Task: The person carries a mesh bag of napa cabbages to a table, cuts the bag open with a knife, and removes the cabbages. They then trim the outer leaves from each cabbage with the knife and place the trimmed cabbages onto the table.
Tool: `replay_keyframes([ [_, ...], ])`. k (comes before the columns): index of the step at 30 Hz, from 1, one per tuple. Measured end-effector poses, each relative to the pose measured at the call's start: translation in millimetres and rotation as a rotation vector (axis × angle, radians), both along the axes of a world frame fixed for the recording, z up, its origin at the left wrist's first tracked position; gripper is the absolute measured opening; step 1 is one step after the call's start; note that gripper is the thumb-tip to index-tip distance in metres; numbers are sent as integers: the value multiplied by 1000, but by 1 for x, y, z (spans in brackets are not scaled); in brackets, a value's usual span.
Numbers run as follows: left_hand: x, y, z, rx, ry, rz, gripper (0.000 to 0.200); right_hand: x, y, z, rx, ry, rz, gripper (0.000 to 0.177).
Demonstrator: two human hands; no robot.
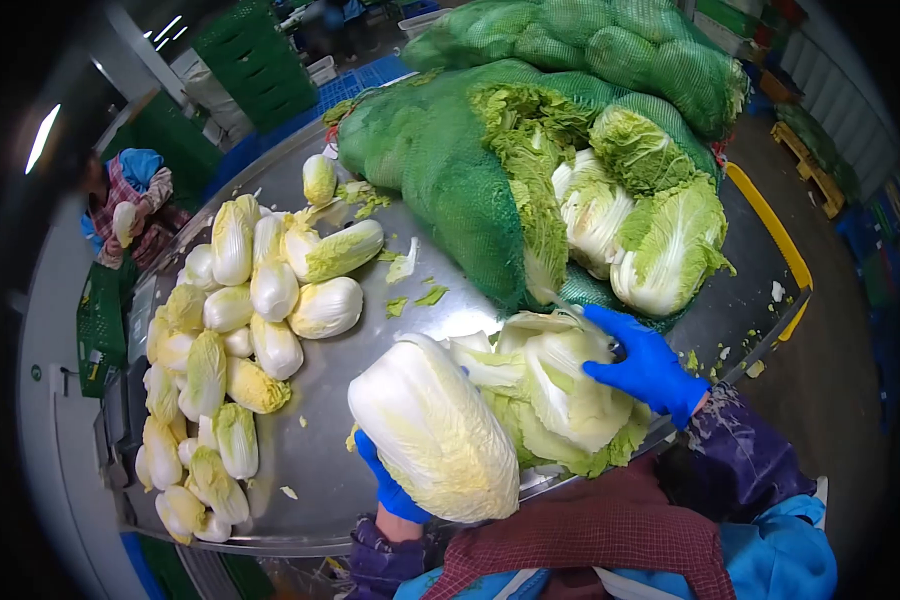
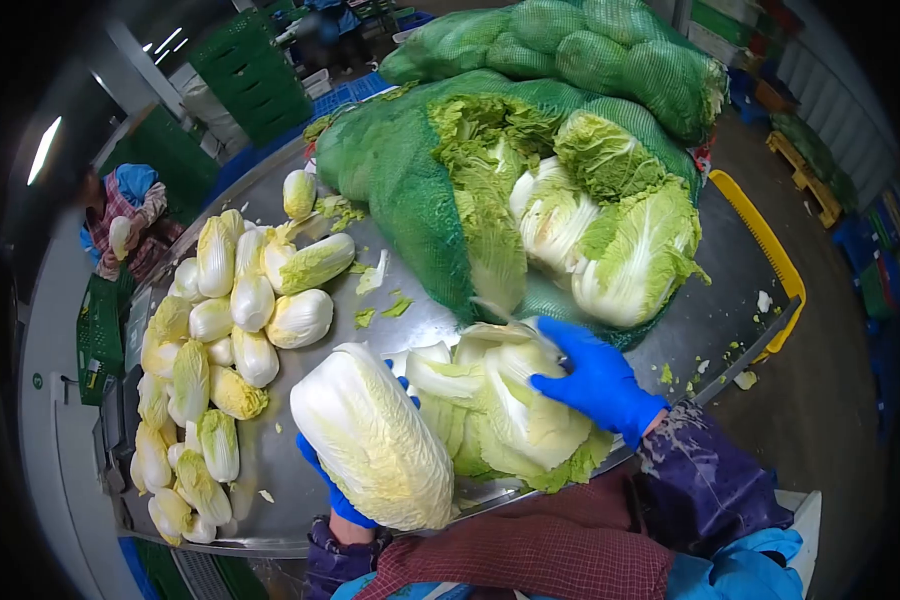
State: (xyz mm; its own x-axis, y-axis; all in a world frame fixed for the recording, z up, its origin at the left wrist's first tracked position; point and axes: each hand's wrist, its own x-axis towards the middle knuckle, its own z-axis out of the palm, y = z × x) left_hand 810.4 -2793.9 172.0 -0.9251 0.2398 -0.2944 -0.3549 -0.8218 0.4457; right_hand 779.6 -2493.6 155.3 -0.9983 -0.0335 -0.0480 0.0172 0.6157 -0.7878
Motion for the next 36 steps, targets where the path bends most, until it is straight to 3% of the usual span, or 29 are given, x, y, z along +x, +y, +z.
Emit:
replay_keyframes([
  [2,-12,22,9,257,284,-83,87,-2,-36,37,-249,172,198,60],
  [4,-10,29,3,323,218,-92,86,-1,-60,62,-672,-421,281,64],
  [6,-4,27,0,393,149,-101,86,-2,-77,77,-683,-639,294,63],
  [8,3,17,0,-187,25,-88,82,-7,-76,77,-632,-599,268,60],
  [10,-2,10,2,-216,-25,-96,75,-8,-71,67,-643,-568,228,57],
  [12,-5,12,5,-528,231,-152,66,-5,-69,63,-655,-542,191,54],
  [14,-7,17,2,-544,134,-126,64,0,-71,68,-651,-516,91,51],
  [16,-7,15,-13,-332,17,-30,65,3,-62,66,-704,-534,37,48],
  [19,-1,16,-18,-236,-120,39,69,5,-25,30,-658,-386,53,53],
  [21,-4,9,-16,-122,-92,-35,69,-2,4,-2,-199,-263,130,57],
  [22,-5,7,-14,-12,-65,-113,71,-1,1,6,-199,-261,130,57],
  [24,-7,13,-10,-48,-74,-108,75,3,-13,36,251,360,178,62],
  [25,-8,15,-15,8,-13,-110,75,3,-26,46,38,311,171,66],
  [26,-8,18,-17,64,50,-114,76,3,-38,54,34,312,162,66],
  [28,-2,24,-18,29,50,-128,77,2,-58,70,-697,-322,236,60],
  [29,0,27,-17,0,48,-135,78,0,-63,77,-699,-316,231,60],
  [30,-1,26,-14,-1,51,-141,78,-3,-66,83,-662,-538,255,57],
  [31,-2,25,-11,-156,-14,-177,76,-5,-67,87,-617,-759,277,53],
  [32,-3,22,-6,-310,-81,-209,74,-4,-68,83,-617,-757,274,53],
  [33,-6,19,2,-397,144,-187,68,0,-70,73,-715,-551,220,51],
  [34,-3,19,1,-394,138,-186,68,3,-74,63,-806,-341,169,48],
  [36,0,19,1,-474,83,-261,64,4,-79,49,-754,-265,124,46],
])
